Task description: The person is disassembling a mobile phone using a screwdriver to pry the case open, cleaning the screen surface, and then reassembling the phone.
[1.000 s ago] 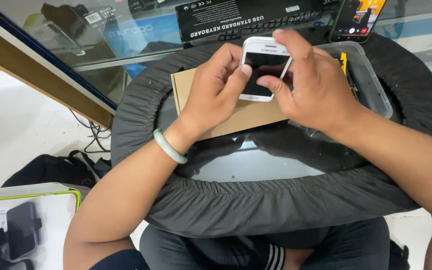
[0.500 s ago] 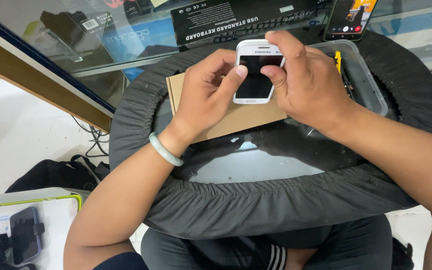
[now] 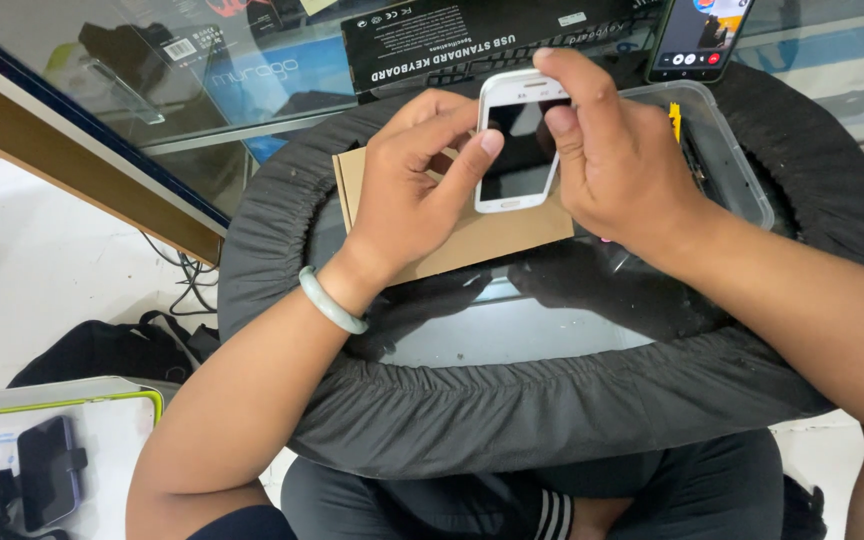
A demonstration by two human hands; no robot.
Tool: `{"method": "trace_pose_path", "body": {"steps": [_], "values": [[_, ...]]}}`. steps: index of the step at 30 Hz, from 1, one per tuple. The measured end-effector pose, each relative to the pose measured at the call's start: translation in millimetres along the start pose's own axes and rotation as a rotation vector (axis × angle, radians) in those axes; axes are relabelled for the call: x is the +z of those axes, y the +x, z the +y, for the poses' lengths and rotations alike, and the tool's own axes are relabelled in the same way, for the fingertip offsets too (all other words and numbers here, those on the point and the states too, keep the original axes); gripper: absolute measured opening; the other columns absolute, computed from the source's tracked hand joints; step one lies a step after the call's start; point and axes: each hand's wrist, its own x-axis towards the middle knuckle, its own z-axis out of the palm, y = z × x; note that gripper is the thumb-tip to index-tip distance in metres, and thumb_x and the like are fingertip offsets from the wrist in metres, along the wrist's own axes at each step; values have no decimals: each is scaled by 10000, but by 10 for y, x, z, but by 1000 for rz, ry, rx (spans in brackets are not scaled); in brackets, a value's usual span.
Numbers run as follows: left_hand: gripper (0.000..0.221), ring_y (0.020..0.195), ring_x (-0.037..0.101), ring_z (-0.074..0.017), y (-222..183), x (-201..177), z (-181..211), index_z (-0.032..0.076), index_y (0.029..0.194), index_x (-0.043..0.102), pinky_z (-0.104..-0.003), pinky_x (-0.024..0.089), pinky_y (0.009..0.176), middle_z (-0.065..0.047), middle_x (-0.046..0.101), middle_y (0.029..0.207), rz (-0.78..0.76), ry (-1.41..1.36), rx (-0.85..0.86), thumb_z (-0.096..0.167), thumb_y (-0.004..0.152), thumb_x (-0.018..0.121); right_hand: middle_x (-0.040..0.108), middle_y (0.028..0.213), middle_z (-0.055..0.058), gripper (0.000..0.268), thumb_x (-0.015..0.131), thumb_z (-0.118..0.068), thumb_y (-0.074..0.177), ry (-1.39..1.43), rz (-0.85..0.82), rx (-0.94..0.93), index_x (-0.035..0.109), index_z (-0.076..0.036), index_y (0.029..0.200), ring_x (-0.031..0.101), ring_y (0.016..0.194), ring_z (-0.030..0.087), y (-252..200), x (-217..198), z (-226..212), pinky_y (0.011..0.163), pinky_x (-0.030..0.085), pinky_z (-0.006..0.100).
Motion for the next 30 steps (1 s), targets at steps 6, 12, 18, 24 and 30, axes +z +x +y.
{"method": "trace_pose_path", "body": {"steps": [6, 12, 18, 24, 30], "values": [[261, 870, 600, -148, 19, -21, 0, 55, 1135, 699, -233, 535, 642, -71, 600, 1024, 47, -33, -27, 269, 1069, 566, 683, 1017, 79, 617, 567, -116, 1136, 45, -42, 62, 235, -34, 1648, 650, 775, 303, 33, -43, -79, 738, 508, 405], [256, 849, 620, -138, 30, -19, -13, 46, 1170, 677, -245, 663, 675, -67, 588, 1082, 85, -151, -102, 253, 1065, 569, 615, 786, 40, 705, 710, -241, 1031, 79, -148, 201, 295, -24, 1558, 597, 629, 288, 113, -42, -117, 593, 435, 416], [257, 961, 609, -140, 8, -25, -104, 64, 1287, 630, -218, 612, 693, -65, 561, 1188, 35, -180, -133, 194, 1071, 580, 639, 829, 118, 405, 596, -223, 1052, 158, -223, 300, 412, -28, 1355, 623, 711, 424, 134, -16, -89, 616, 416, 486], [429, 1044, 556, -144, -15, -44, -135, 123, 1452, 519, -226, 627, 783, -53, 489, 1321, -84, -207, -140, 129, 1037, 629, 515, 685, 95, 241, 421, -247, 1140, 174, -220, 306, 453, -34, 1249, 534, 594, 372, 139, -22, -46, 592, 358, 452], [548, 983, 589, -130, -36, -22, -179, 148, 1543, 456, -163, 553, 614, -27, 517, 1171, -103, -163, -221, 124, 1035, 659, 502, 664, 70, 147, 429, -181, 1172, 132, -181, 274, 490, -48, 1157, 481, 597, 353, 127, -37, 19, 606, 342, 445]]}}
